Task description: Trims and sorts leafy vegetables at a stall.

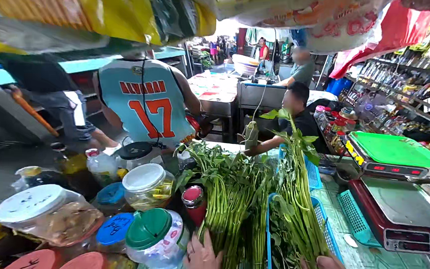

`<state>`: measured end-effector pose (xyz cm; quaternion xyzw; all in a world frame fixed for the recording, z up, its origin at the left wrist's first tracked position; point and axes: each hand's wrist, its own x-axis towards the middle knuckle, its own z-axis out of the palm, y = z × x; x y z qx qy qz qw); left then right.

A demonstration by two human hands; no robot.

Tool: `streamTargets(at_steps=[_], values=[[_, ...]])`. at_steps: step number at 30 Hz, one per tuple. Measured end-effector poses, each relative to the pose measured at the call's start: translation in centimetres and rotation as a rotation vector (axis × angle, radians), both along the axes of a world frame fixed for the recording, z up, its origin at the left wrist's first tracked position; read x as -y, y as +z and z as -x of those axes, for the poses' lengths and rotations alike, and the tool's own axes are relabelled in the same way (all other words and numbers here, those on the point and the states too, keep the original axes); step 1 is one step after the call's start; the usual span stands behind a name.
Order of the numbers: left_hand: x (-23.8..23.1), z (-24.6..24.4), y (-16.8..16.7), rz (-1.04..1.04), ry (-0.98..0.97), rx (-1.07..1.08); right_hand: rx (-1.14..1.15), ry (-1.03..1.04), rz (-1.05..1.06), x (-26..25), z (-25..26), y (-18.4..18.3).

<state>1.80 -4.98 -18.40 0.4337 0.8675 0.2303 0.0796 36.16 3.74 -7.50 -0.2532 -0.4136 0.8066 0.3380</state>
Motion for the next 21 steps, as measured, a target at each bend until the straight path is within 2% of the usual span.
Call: streamTargets(at_steps=[2, 3, 4, 6, 8, 10, 12, 15, 18, 21], values=[[-0.6, -2.1, 1.1, -0.234, -0.164, -0.002, -0.045, 0.049, 0.086, -0.8, 0.3, -4.0], [-1.4, -3.5, 1.8, -0.252, -0.248, 0.109, -0.068, 0.080, 0.122, -1.0, 0.7, -6.3], [-2.4, -5.1, 2.5, -0.201, -0.319, 0.287, -0.043, 0.081, 0.167, -1.1, 1.3, -8.3], [-5.2, -8.0, 3.4, 0.029, -0.380, 0.773, 0.200, 0.006, 0.201, -0.8, 2.9, -10.7], [-7.6, -10.5, 2.4, 0.225, -0.295, 1.156, 0.531, -0.042, 0.182, -0.2, 4.3, -11.7], [-9.0, -12.0, 0.9, 0.314, -0.179, 1.350, 0.755, -0.034, 0.079, -0.1, 4.7, -12.4], [-9.5, -13.4, 0.4, 0.302, -0.095, 1.459, 0.928, -0.018, -0.112, 0.1, 4.5, -12.1], [-10.1, -15.3, 0.2, 0.160, 0.025, 1.547, 1.134, 0.063, -0.391, 0.8, 4.1, -8.7], [-10.7, -16.1, 0.9, 0.065, 0.133, 1.625, 1.172, 0.038, -0.593, 1.3, 3.1, -5.7], [-10.6, -16.0, 1.4, 0.035, 0.135, 1.678, 1.097, -0.045, -0.673, 1.5, 1.7, -5.2]])
